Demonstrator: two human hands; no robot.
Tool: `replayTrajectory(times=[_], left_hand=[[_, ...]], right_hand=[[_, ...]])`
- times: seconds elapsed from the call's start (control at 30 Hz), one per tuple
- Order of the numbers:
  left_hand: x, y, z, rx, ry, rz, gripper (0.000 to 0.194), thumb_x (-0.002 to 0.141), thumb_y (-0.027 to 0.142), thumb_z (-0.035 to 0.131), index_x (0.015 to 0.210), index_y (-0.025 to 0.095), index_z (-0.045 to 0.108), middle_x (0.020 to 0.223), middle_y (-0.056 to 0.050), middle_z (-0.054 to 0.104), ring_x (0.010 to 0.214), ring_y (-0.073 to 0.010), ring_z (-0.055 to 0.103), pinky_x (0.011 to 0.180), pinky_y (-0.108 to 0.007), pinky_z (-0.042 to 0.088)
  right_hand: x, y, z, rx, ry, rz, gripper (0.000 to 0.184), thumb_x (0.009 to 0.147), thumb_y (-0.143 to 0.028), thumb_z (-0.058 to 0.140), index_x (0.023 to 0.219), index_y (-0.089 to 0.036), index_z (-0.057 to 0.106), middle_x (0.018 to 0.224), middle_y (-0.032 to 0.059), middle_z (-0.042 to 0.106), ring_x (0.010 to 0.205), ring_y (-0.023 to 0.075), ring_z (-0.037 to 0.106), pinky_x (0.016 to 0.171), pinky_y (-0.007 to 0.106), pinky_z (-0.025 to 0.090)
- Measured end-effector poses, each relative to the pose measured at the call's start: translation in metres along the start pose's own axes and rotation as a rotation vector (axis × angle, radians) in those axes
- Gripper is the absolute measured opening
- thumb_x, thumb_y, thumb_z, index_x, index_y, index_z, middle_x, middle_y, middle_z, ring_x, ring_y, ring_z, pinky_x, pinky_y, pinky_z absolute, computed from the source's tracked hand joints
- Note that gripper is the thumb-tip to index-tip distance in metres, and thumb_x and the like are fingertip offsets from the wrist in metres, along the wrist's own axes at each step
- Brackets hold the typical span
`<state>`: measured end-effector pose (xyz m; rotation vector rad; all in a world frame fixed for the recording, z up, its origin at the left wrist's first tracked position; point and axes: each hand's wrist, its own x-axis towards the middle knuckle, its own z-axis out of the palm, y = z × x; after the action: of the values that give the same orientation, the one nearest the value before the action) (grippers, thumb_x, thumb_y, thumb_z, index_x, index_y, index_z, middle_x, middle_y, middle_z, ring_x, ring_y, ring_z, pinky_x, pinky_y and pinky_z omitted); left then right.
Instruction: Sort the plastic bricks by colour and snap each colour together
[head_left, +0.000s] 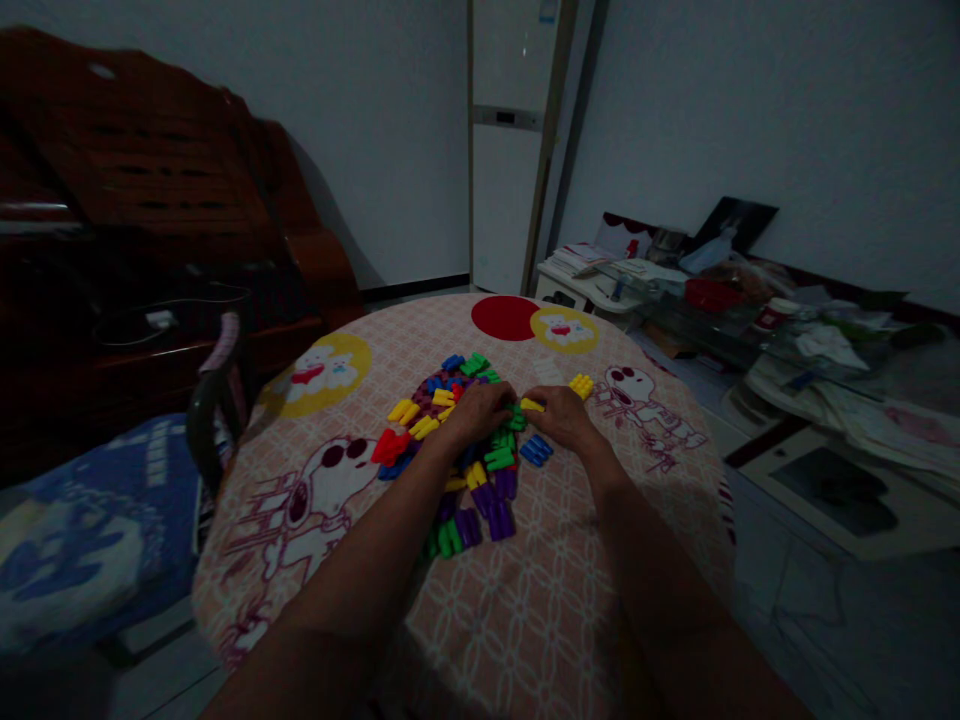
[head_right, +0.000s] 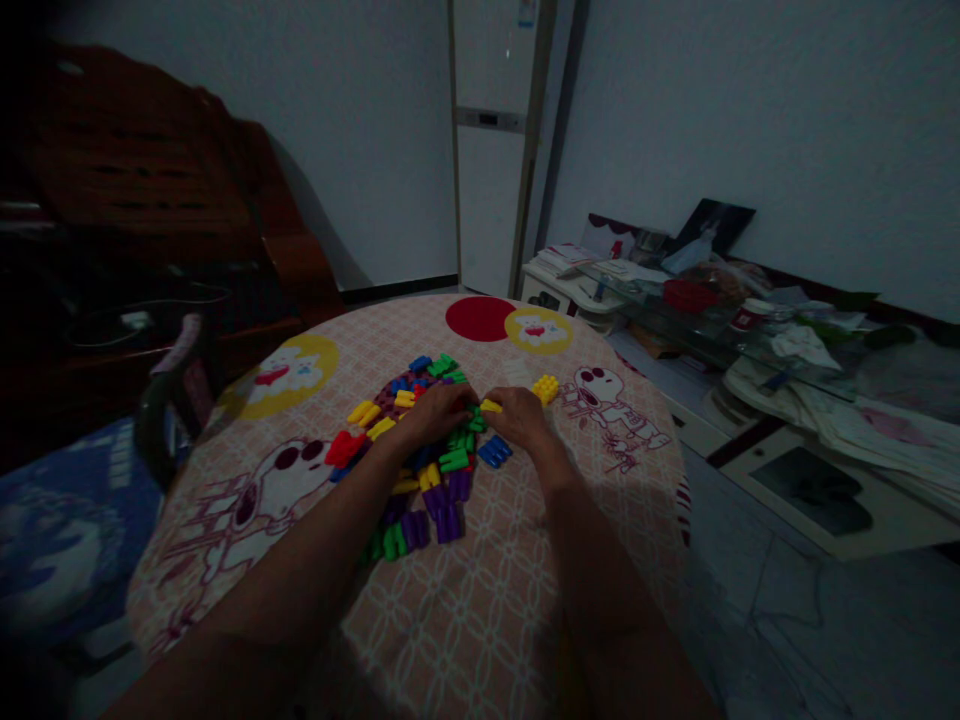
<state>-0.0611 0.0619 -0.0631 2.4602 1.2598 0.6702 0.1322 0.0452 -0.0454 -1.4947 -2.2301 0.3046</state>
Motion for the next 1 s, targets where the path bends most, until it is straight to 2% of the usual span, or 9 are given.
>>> replayTrajectory(times=[0.13, 0.4, 0.5, 0.6, 0.67, 0.73, 0.8, 0.9, 1.0], left_hand=[[0.000, -0.002, 0.000, -0.016, -0.006, 0.002, 0.023, 0.078, 0.014, 0.062, 0.099, 0.018, 0.069, 0.104, -0.010, 0.073, 0.098, -0.0264, 0.066, 0.091, -0.040, 0.050], [0.001, -0.003, 0.000, -0.003, -0.029, 0.001, 0.027, 0.079, 0.016, 0.061, 0.104, 0.017, 0.072, 0.105, -0.011, 0.073, 0.100, -0.0275, 0.066, 0.094, -0.042, 0.051], [0.001, 0.000, -0.002, -0.006, -0.029, -0.012, 0.027, 0.078, 0.016, 0.062, 0.103, 0.017, 0.072, 0.105, -0.011, 0.073, 0.101, -0.0272, 0.066, 0.094, -0.041, 0.051], [0.000, -0.001, -0.017, -0.055, -0.021, 0.014, 0.025, 0.078, 0.017, 0.062, 0.100, 0.019, 0.073, 0.105, -0.008, 0.074, 0.100, -0.0250, 0.067, 0.093, -0.038, 0.051], [-0.003, -0.005, -0.035, -0.081, 0.045, 0.002, 0.023, 0.079, 0.021, 0.063, 0.100, 0.020, 0.074, 0.105, -0.007, 0.075, 0.098, -0.0240, 0.068, 0.091, -0.036, 0.052], [-0.009, -0.014, -0.056, -0.079, 0.143, -0.072, 0.025, 0.079, 0.025, 0.064, 0.102, 0.020, 0.074, 0.105, -0.007, 0.076, 0.096, -0.0237, 0.069, 0.089, -0.035, 0.053], [-0.018, -0.028, -0.077, -0.065, 0.194, -0.190, 0.029, 0.078, 0.028, 0.065, 0.104, 0.019, 0.074, 0.104, -0.008, 0.076, 0.093, -0.0235, 0.069, 0.087, -0.034, 0.053], [-0.034, -0.053, -0.099, -0.017, 0.208, -0.404, 0.032, 0.074, 0.027, 0.067, 0.103, 0.017, 0.075, 0.103, -0.008, 0.077, 0.093, -0.0238, 0.071, 0.084, -0.032, 0.054], [-0.051, -0.075, -0.108, 0.019, 0.176, -0.572, 0.031, 0.069, 0.025, 0.068, 0.097, 0.017, 0.077, 0.101, -0.008, 0.078, 0.092, -0.0244, 0.071, 0.081, -0.029, 0.054]], right_hand=[[-0.003, 0.010, -0.009, -0.056, 0.080, 0.055, 0.022, 0.087, -0.029, 0.061, 0.098, -0.017, 0.076, 0.089, 0.0069, 0.076, 0.079, 0.0179, 0.065, 0.070, 0.026, 0.041], [-0.011, 0.033, -0.025, -0.266, 0.000, 0.094, 0.019, 0.082, -0.021, 0.064, 0.092, -0.018, 0.079, 0.091, 0.0111, 0.077, 0.084, 0.0202, 0.067, 0.074, 0.028, 0.042], [-0.009, 0.042, -0.031, -0.281, 0.010, 0.152, 0.015, 0.079, -0.017, 0.064, 0.080, -0.015, 0.079, 0.084, 0.0118, 0.077, 0.079, 0.0202, 0.067, 0.071, 0.028, 0.042], [-0.007, 0.052, -0.034, -0.193, 0.133, 0.263, 0.012, 0.076, -0.019, 0.066, 0.074, -0.015, 0.077, 0.078, 0.0096, 0.076, 0.073, 0.0186, 0.067, 0.067, 0.027, 0.043], [-0.006, 0.057, -0.035, -0.117, 0.264, 0.304, 0.012, 0.075, -0.022, 0.068, 0.076, -0.015, 0.077, 0.077, 0.0083, 0.076, 0.071, 0.0176, 0.066, 0.066, 0.026, 0.043], [-0.006, 0.061, -0.035, -0.067, 0.355, 0.321, 0.012, 0.075, -0.024, 0.068, 0.076, -0.015, 0.076, 0.076, 0.0075, 0.075, 0.069, 0.0171, 0.066, 0.065, 0.026, 0.043], [-0.005, 0.062, -0.033, -0.045, 0.377, 0.331, 0.013, 0.074, -0.025, 0.069, 0.077, -0.015, 0.076, 0.076, 0.0072, 0.075, 0.069, 0.0171, 0.066, 0.065, 0.026, 0.043], [-0.003, 0.062, -0.026, -0.069, 0.343, 0.354, 0.014, 0.074, -0.027, 0.069, 0.079, -0.015, 0.075, 0.082, 0.0088, 0.076, 0.074, 0.0183, 0.067, 0.068, 0.027, 0.045], [-0.003, 0.061, -0.019, -0.161, 0.303, 0.391, 0.015, 0.077, -0.030, 0.069, 0.080, -0.017, 0.075, 0.087, 0.0094, 0.076, 0.079, 0.0203, 0.068, 0.071, 0.028, 0.046]])
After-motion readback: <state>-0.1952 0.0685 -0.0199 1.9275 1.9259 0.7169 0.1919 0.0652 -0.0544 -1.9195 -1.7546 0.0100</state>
